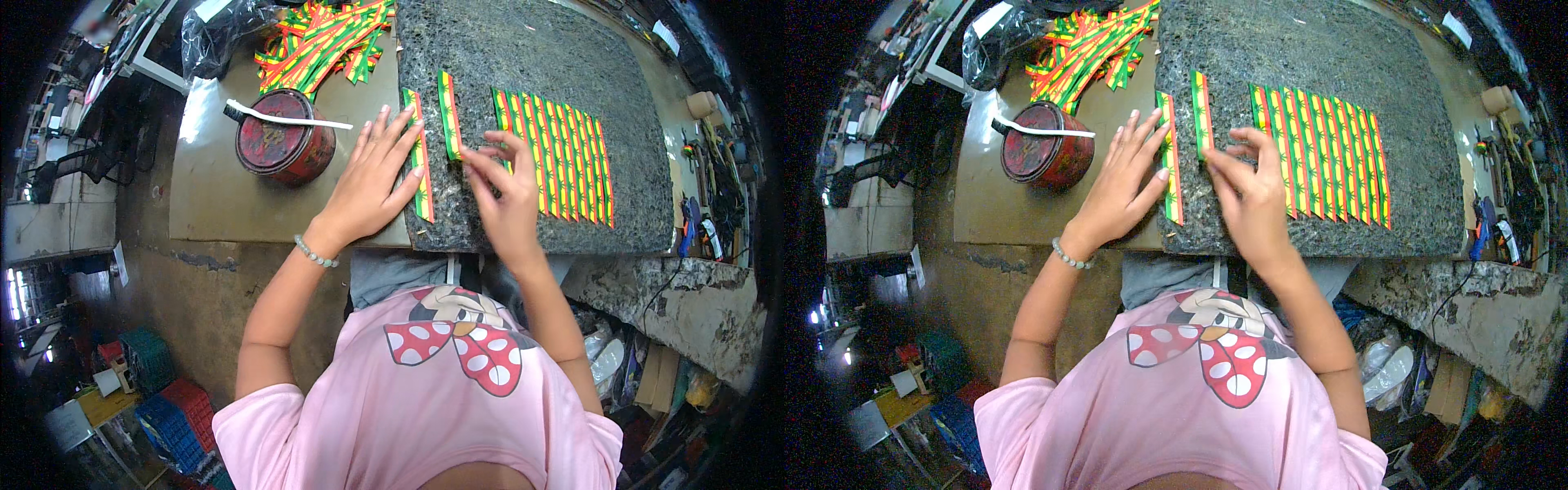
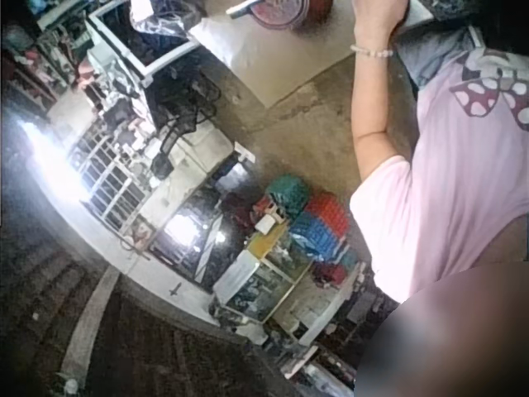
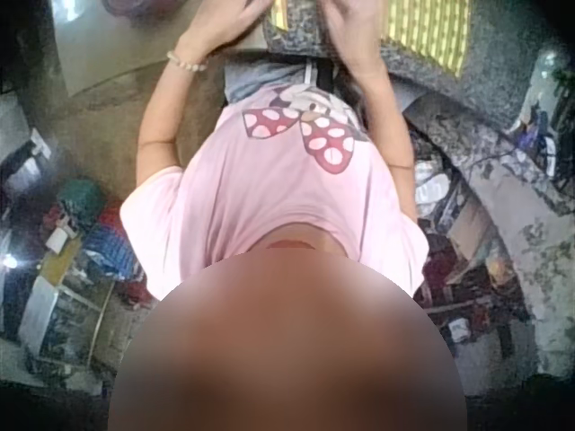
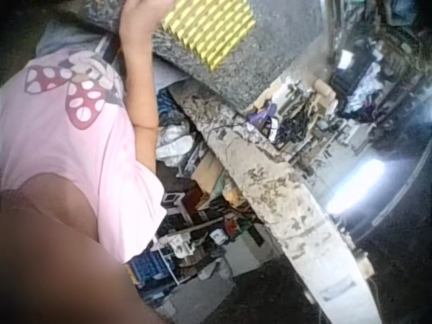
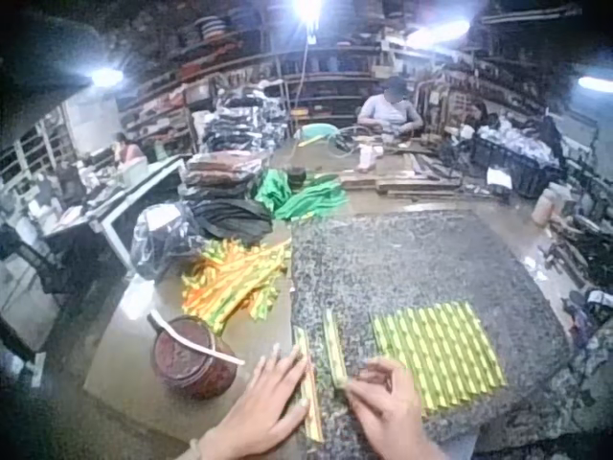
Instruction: The person arranges colorful striped paper strips on a stone slab, then uses a brush to apply a yellow liquid from a tin can onto the strips. The person repeatedly picks up strips, aligns them, and applies the liquid, building a layered pattern.
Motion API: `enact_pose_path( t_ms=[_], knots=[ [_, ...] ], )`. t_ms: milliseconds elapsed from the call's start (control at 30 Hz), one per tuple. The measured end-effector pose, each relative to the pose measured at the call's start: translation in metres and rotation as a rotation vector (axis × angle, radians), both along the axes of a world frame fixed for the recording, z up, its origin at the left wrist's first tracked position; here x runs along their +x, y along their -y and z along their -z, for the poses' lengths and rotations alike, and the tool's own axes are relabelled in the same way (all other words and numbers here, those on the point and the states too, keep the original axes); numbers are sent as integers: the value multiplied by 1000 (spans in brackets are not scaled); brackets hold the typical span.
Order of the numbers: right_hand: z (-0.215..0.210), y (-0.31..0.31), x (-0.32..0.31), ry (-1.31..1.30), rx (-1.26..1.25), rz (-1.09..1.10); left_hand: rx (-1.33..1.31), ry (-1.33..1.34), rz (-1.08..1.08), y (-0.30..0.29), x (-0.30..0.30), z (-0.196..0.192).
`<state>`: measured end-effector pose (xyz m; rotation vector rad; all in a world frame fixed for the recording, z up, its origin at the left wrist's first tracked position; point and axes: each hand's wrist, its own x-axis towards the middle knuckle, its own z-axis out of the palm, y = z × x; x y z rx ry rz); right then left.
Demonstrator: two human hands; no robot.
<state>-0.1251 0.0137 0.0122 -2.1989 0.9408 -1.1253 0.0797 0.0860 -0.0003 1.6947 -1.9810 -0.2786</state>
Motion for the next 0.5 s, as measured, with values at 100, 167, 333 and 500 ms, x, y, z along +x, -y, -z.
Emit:
enact_pose_path(
  t_ms=[100, 167, 333, 500],
  knots=[
    [-17, 16, 5, 41, 32, -5, 31, 0, 59, 1, -6, 0],
    [-27, 24, 14, 243, 19, -5, 64, 74, 43, 3, -10, 3],
    [-38, 31, 22, 249, -358, -49, 82, 99, 47, 3, -11, 7],
    [-13, 19, 22, -30, -465, -219, 67, 78, 66, 1, -6, 5]
  ],
)
